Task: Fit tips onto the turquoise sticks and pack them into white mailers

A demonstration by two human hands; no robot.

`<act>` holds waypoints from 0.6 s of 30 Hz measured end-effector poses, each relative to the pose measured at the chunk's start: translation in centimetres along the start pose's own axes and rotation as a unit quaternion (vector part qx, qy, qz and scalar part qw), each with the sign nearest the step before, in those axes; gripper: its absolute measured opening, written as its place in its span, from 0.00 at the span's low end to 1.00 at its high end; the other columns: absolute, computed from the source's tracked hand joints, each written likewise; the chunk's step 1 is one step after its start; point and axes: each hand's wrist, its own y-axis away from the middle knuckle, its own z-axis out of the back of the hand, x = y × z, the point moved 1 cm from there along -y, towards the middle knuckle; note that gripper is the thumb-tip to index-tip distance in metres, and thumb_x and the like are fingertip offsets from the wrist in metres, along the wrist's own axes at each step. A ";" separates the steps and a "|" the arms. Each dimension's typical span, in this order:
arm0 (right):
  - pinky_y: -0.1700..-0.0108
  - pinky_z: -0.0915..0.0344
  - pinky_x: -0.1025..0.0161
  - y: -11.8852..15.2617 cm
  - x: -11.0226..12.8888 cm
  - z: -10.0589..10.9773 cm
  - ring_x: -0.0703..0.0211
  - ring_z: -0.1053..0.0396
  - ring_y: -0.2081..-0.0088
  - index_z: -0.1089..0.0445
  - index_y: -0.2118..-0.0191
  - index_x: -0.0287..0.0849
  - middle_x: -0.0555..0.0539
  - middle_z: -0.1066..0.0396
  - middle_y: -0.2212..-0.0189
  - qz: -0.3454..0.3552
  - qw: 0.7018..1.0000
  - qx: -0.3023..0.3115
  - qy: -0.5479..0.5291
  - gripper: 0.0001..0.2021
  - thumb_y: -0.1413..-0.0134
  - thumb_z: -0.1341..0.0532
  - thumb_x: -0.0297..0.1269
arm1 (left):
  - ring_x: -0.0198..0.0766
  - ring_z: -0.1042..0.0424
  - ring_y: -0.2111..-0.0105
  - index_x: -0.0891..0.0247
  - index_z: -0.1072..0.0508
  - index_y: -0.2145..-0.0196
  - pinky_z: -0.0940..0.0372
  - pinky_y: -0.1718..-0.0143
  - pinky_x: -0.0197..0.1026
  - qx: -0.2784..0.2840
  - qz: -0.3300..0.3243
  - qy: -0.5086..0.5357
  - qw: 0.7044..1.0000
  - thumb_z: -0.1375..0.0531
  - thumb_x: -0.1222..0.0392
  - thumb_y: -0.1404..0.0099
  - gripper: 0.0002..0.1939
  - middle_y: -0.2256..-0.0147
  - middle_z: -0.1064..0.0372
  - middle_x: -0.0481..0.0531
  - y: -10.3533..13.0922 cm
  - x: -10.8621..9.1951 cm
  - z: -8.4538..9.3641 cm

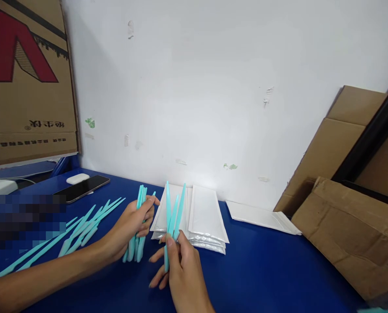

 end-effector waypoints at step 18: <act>0.74 0.29 0.63 0.5 -0.1 0.1 0.56 0.22 0.71 0.37 0.49 0.40 0.41 0.31 0.57 -0.035 0.999 0.012 -0.023 0.31 0.40 0.48 0.66 | 0.37 0.29 0.73 0.65 0.30 0.58 0.29 0.73 0.41 0.045 0.085 0.107 0.990 0.35 0.54 0.35 0.14 0.70 0.31 0.50 1.5 -0.5 -0.8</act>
